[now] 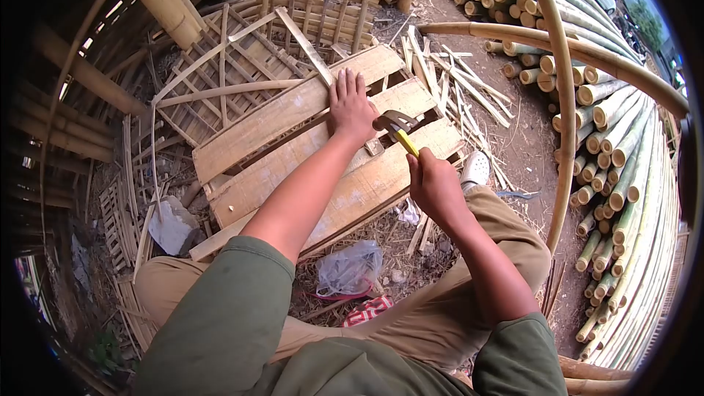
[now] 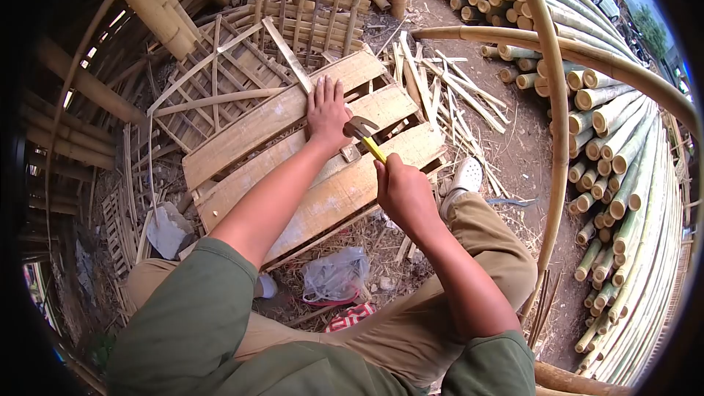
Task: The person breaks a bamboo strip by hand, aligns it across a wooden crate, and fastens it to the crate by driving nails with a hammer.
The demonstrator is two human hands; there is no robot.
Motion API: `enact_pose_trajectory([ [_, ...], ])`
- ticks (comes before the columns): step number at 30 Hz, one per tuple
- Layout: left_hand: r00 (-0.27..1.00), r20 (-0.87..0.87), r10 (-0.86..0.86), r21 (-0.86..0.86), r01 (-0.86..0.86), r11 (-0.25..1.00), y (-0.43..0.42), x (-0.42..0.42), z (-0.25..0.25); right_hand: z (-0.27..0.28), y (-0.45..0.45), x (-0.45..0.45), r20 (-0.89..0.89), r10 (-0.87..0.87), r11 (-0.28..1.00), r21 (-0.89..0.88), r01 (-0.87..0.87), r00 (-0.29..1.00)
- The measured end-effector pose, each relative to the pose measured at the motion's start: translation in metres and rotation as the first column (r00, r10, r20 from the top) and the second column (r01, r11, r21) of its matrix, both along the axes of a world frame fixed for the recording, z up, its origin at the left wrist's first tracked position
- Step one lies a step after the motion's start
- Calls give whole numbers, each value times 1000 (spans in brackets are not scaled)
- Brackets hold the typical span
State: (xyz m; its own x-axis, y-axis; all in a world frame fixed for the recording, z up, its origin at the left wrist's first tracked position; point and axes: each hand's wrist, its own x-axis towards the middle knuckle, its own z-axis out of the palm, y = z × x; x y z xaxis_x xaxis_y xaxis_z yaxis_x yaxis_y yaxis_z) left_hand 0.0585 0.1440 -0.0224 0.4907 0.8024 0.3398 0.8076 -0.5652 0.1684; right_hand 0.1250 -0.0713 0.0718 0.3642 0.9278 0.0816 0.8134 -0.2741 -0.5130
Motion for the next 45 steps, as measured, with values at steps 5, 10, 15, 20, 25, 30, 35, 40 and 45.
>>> enact_pose_trajectory([
  [5, 999, -32, 22, -36, -24, 999, -5, -1, 5, -25, -1, 4, 29, 70, 994, -85, -67, 997],
  [10, 999, -31, 18, -36, -19, 999, -2, -1, 6, -7, -1, 0, 13, -12, 1000, -10, 12, 1000],
  [15, 999, -38, 37, -37, -38, 999, -1, 1, 5, -18, -1, -2, 41, 44, 994, -101, -40, 998],
  [20, 998, -41, 51, -44, -53, 998, 3, 3, 1, -17, 7, -2, -94, -69, 997, -37, 65, 993],
  [25, 999, 25, 33, 0, -33, 999, -1, -1, 2, -50, 30, 9, -415, -226, 973, -48, 226, 882],
  [30, 997, 68, 40, -29, -38, 999, -4, -1, 5, -50, 55, 5, -656, -310, 948, -154, 279, 688],
  [35, 995, 97, 29, -61, -23, 998, -2, -4, 6, -61, 72, 3, -727, -314, 947, -195, 254, 611],
  [40, 989, 144, -40, -128, 59, 990, 9, -8, -1, -56, 74, 0, -762, -320, 946, -230, 227, 563],
  [45, 919, 375, -125, -396, 280, 874, 27, -52, 20, -80, 74, 8, -704, -277, 959, -156, 238, 654],
])
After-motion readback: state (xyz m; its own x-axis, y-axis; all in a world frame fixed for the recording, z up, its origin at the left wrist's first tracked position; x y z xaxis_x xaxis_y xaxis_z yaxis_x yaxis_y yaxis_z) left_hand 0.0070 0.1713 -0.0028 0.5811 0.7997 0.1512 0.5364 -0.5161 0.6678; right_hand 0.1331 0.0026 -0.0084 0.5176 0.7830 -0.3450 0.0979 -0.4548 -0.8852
